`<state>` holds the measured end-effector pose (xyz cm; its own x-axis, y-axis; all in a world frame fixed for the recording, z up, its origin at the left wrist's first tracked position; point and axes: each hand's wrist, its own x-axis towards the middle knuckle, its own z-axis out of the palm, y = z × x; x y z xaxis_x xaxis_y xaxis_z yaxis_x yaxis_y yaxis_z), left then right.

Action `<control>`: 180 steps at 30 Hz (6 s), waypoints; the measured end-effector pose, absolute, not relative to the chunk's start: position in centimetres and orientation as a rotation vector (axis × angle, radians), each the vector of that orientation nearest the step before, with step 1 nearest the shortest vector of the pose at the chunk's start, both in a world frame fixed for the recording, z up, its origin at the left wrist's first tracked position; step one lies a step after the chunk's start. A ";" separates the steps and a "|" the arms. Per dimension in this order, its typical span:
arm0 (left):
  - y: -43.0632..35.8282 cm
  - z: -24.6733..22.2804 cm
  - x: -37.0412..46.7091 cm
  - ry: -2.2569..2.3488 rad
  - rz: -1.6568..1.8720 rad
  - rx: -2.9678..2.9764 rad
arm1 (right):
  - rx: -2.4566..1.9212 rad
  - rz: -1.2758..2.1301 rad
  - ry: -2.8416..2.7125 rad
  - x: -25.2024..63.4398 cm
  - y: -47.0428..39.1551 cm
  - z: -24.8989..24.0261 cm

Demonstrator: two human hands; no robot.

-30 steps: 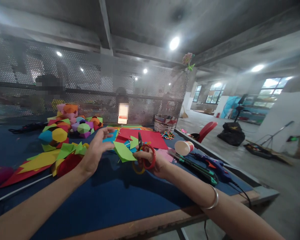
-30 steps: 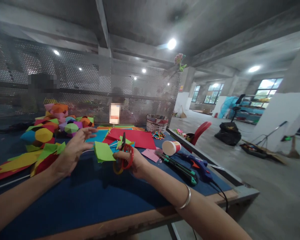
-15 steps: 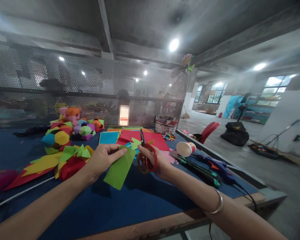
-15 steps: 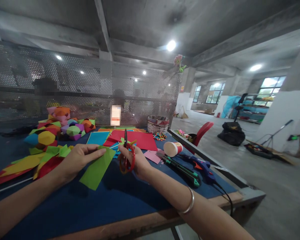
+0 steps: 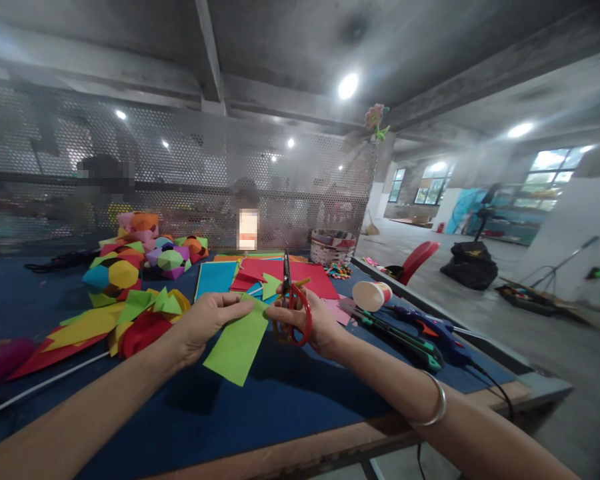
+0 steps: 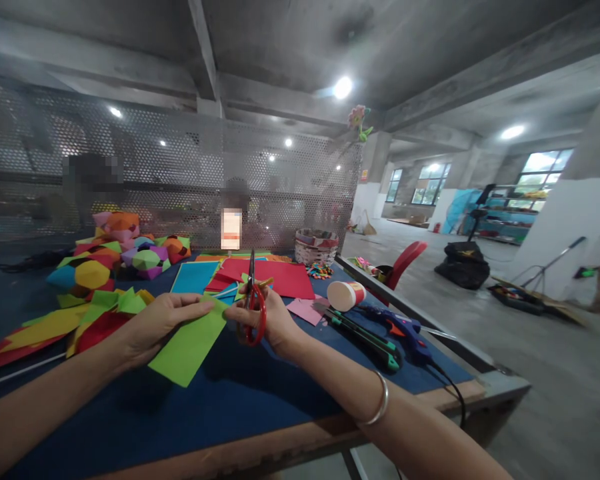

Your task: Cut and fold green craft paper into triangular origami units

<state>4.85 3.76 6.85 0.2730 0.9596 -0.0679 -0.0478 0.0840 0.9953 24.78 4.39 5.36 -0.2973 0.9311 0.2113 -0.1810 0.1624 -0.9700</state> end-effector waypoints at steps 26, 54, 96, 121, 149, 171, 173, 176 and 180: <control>3.8 8.2 4.2 0.975 1.026 1.137 | -0.834 1.216 -2.114 26.5 3.2 7.5; 3.6 8.5 4.4 1.069 1.026 1.127 | -0.943 0.973 -2.195 26.4 3.4 7.2; 3.8 7.9 4.0 1.016 0.922 1.189 | -0.961 0.703 -2.334 26.4 2.9 6.8; 3.9 7.3 4.3 0.981 0.853 1.239 | -0.924 0.638 -2.289 26.0 3.1 6.4; 4.1 6.9 4.4 0.974 0.830 1.496 | -1.056 1.069 -1.807 26.5 4.9 6.3; 4.6 7.4 4.6 0.919 1.335 1.209 | -0.741 1.272 -1.407 26.6 4.8 5.4; 4.1 6.9 5.5 0.887 1.331 1.153 | -0.731 1.270 -1.396 26.2 4.6 5.4; 3.5 6.1 6.8 0.861 1.266 1.108 | -0.716 1.272 -1.393 25.6 4.2 5.4; 3.1 5.4 7.6 0.855 1.239 1.067 | -0.724 1.294 -1.429 24.9 3.7 5.3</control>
<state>7.56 3.06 5.41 0.1538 0.9870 0.0475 -0.3062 0.0019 0.9520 24.95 3.69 5.34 -0.2881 0.9133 0.2879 -0.1963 0.2380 -0.9512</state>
